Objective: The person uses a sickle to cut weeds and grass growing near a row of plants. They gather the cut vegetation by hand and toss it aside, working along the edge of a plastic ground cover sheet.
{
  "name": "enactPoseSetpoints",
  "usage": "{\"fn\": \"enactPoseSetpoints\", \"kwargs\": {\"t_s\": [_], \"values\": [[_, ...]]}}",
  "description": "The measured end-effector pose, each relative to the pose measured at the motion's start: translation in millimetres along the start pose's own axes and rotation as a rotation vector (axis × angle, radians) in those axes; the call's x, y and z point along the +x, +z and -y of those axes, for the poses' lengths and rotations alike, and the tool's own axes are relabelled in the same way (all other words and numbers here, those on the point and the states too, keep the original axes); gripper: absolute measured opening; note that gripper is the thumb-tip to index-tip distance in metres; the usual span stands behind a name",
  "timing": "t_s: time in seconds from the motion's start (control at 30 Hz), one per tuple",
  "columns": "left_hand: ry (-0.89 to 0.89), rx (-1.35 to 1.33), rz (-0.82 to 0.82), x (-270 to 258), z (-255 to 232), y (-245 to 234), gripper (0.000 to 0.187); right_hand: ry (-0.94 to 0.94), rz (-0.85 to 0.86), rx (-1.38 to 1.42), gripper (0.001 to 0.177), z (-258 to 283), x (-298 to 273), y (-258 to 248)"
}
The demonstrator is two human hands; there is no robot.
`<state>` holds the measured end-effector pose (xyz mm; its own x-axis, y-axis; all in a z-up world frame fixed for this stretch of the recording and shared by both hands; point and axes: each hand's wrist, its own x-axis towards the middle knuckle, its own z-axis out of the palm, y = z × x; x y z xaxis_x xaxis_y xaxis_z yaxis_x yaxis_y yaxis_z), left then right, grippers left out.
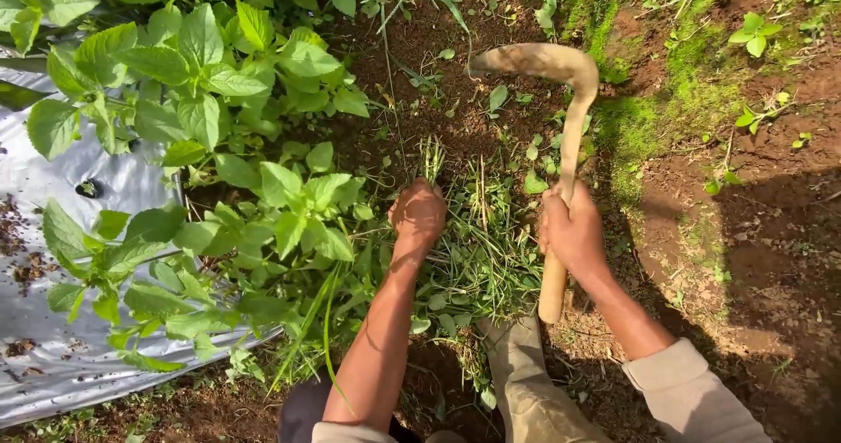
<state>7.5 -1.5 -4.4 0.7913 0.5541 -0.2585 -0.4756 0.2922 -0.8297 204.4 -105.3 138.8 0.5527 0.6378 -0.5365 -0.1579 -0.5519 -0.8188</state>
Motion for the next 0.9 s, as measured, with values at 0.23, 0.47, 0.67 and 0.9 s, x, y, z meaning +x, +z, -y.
{"fn": "enactPoseSetpoints", "kwargs": {"t_s": [0.23,0.47,0.67,0.9], "values": [[-0.072,-1.079,0.383,-15,6,9,0.042,0.36,0.267,-0.064,0.02,-56,-22,13],[-0.219,-2.746,0.879,-27,20,12,0.042,0.159,0.085,-0.076,0.018,-19,-25,-4],[-0.179,-2.773,0.802,-27,30,14,0.04,-0.095,-0.04,0.04,0.006,7,-18,-16],[-0.162,-2.789,0.729,-29,42,14,0.038,0.299,0.437,-0.274,0.053,-50,-27,1]]}}
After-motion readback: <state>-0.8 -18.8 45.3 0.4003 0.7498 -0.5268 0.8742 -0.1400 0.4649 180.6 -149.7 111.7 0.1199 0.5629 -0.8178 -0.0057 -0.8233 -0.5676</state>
